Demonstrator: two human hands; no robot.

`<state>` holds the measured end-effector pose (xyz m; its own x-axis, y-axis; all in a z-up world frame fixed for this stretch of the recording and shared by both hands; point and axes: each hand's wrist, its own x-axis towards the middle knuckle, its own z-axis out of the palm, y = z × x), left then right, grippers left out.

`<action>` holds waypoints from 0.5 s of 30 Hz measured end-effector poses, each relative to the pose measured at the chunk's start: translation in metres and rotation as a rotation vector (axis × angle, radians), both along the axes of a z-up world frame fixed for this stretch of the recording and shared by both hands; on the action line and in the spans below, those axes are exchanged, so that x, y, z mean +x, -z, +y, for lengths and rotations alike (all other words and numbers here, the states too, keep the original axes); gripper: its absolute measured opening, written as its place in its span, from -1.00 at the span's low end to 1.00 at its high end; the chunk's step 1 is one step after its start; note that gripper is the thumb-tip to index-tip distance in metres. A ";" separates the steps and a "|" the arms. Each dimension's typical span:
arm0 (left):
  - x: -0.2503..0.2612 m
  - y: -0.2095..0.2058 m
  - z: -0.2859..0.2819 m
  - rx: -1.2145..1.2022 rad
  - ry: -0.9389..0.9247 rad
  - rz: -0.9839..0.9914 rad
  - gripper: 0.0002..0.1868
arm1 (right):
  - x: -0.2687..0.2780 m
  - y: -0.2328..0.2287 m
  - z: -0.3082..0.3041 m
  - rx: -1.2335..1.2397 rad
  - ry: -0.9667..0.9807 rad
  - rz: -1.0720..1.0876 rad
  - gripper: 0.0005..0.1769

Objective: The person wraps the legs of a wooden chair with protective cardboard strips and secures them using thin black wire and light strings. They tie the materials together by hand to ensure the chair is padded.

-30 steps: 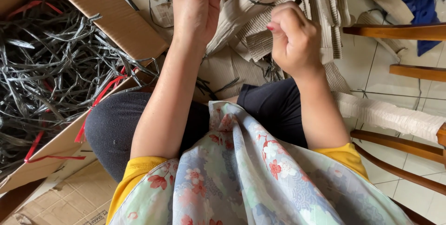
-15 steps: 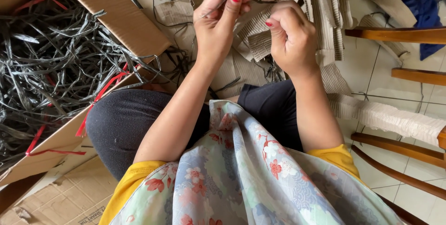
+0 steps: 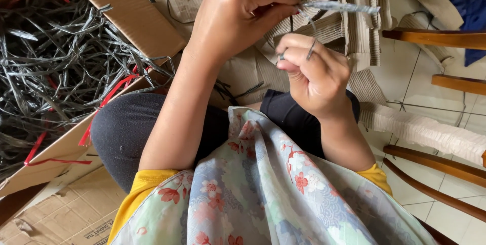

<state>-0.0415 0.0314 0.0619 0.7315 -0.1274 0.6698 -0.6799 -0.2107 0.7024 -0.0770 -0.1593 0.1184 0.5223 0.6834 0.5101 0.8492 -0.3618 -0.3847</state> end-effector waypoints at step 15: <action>-0.003 -0.008 0.011 0.118 0.108 -0.062 -0.76 | 0.016 0.031 0.005 0.220 0.290 -0.103 -0.68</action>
